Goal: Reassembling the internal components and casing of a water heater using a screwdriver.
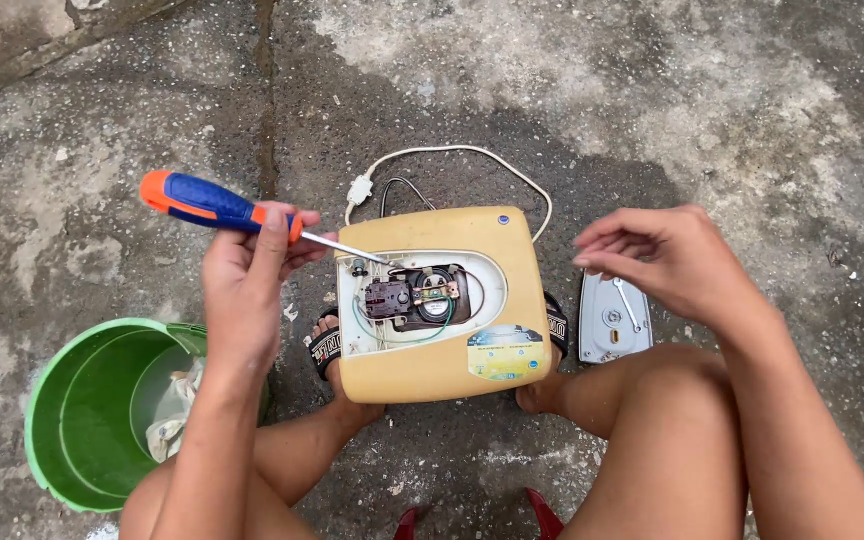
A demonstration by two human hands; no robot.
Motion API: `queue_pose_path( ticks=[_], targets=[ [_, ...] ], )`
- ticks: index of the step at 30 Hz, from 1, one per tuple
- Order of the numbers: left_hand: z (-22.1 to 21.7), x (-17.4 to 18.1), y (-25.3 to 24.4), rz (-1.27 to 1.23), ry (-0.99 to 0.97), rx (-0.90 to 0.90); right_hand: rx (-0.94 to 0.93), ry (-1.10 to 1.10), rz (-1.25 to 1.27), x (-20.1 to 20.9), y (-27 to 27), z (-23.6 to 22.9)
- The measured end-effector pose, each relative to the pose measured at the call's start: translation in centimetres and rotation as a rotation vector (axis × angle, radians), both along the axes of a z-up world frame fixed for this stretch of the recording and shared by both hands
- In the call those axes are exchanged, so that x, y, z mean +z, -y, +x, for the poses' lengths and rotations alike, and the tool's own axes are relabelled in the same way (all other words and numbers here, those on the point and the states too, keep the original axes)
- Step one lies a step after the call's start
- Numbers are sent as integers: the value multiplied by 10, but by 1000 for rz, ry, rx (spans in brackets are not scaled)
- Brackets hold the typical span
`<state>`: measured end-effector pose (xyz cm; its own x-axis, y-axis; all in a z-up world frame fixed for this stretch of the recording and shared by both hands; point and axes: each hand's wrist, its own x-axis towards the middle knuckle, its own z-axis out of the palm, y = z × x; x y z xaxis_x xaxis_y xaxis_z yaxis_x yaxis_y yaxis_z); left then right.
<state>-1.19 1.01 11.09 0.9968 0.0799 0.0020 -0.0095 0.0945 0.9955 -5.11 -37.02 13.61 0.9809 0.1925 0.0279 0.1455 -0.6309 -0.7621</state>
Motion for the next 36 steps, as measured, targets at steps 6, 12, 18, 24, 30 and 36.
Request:
queue_pose_path(
  ticks=[6,12,18,24,30,36],
  targets=[
    [9,-65,-5,336,-154,-16,-648,-220,389,-246,143,-42],
    [20,-53,32,388,-295,-84,-1216,-573,728,-457,168,-125],
    [30,-70,43,434,-270,-135,-1175,-549,448,-462,164,-134],
    [23,-85,54,501,-234,-250,-1074,-302,479,-343,151,-89],
    [5,-121,47,461,-173,-325,-732,41,412,-128,111,-19],
    [-7,-152,46,283,-143,-277,-208,172,320,-10,38,4]
  ],
)
